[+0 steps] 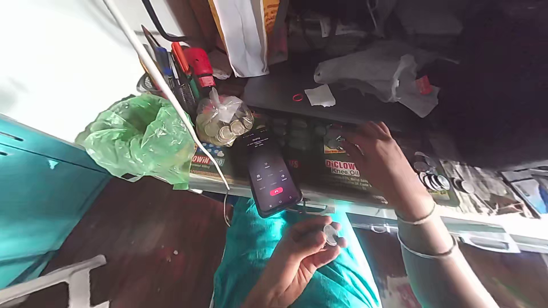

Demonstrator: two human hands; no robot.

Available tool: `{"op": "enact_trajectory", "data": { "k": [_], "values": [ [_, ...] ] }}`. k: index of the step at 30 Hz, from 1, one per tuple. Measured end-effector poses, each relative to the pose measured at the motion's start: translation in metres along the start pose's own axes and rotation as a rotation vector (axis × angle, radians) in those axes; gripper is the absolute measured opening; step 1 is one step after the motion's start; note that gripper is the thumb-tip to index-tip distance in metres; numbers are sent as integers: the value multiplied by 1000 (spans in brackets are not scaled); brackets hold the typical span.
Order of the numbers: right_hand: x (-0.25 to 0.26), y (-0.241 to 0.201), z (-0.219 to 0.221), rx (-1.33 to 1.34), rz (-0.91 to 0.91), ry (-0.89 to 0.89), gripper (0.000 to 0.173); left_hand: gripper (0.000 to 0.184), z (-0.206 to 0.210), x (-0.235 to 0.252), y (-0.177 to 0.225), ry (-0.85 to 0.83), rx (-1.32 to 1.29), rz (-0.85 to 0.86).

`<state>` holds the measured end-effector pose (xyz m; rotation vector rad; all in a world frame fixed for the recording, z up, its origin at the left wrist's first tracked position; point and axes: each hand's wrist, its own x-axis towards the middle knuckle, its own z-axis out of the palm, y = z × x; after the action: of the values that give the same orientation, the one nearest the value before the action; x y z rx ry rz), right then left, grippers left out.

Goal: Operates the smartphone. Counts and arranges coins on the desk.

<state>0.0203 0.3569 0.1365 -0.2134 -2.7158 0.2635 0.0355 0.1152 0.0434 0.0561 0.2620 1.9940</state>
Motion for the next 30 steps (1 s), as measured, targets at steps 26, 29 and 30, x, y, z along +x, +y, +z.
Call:
{"op": "enact_trajectory", "data": {
  "k": [26,29,30],
  "values": [
    [-96,-5,11,60,-303,574,4,28,-7,4,-1,22,-25,-22],
    [-100,5,7,-9,-210,604,4,28,-6,3,-1,28,-18,-20],
    [-102,11,3,-69,-104,609,7,27,-5,3,0,36,-11,-23]
  ]
}}
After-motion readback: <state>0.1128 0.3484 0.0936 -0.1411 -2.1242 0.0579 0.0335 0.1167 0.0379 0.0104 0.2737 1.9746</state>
